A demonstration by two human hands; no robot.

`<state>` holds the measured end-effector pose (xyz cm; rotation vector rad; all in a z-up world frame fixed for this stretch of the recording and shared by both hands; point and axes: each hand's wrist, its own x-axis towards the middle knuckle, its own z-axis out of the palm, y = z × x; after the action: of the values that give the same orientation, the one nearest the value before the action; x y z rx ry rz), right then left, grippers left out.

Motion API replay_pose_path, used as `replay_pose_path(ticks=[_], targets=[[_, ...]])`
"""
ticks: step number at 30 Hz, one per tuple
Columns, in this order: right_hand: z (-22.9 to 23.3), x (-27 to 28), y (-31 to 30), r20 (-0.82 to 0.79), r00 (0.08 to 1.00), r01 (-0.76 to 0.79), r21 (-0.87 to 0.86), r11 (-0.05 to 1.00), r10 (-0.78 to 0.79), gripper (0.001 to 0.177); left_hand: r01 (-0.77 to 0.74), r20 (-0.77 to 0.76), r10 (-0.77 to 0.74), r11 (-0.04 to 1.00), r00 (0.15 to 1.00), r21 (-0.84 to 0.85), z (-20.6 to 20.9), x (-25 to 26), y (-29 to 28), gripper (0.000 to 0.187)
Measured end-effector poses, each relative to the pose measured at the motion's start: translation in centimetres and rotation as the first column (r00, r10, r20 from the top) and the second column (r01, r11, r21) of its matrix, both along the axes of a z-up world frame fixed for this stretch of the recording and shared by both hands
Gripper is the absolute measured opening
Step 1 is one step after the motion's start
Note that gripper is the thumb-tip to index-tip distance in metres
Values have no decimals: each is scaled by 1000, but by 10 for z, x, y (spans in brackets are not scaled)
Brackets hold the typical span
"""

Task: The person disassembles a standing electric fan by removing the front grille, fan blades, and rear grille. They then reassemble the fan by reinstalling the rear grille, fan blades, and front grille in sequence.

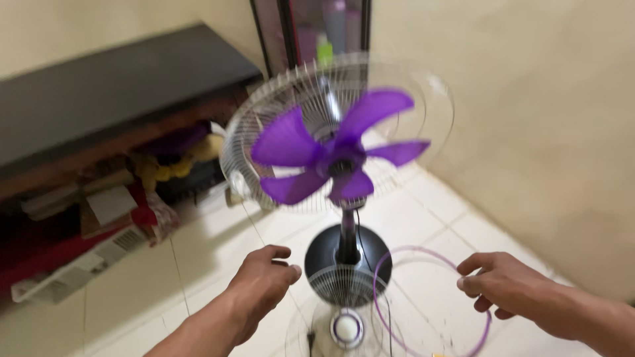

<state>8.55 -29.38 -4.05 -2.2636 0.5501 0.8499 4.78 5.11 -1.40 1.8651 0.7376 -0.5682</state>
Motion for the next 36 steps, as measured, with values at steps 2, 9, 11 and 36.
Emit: replay_pose_path(ticks=[2, 9, 11, 36], targets=[[24, 14, 6, 33, 999, -29, 8, 1000, 29, 47, 3, 27, -3, 1000, 1000, 9, 21, 3, 5, 60], [70, 46, 38, 195, 974, -140, 126, 982, 114, 52, 180, 359, -275, 944, 892, 277, 64, 12, -3, 56], [74, 50, 51, 214, 970, -151, 166, 975, 114, 53, 304, 477, -487, 859, 731, 412, 74, 23, -15, 52], [49, 93, 178, -99, 805, 473, 701, 534, -585, 39, 708, 94, -916, 364, 390, 605, 75, 161, 19, 60]])
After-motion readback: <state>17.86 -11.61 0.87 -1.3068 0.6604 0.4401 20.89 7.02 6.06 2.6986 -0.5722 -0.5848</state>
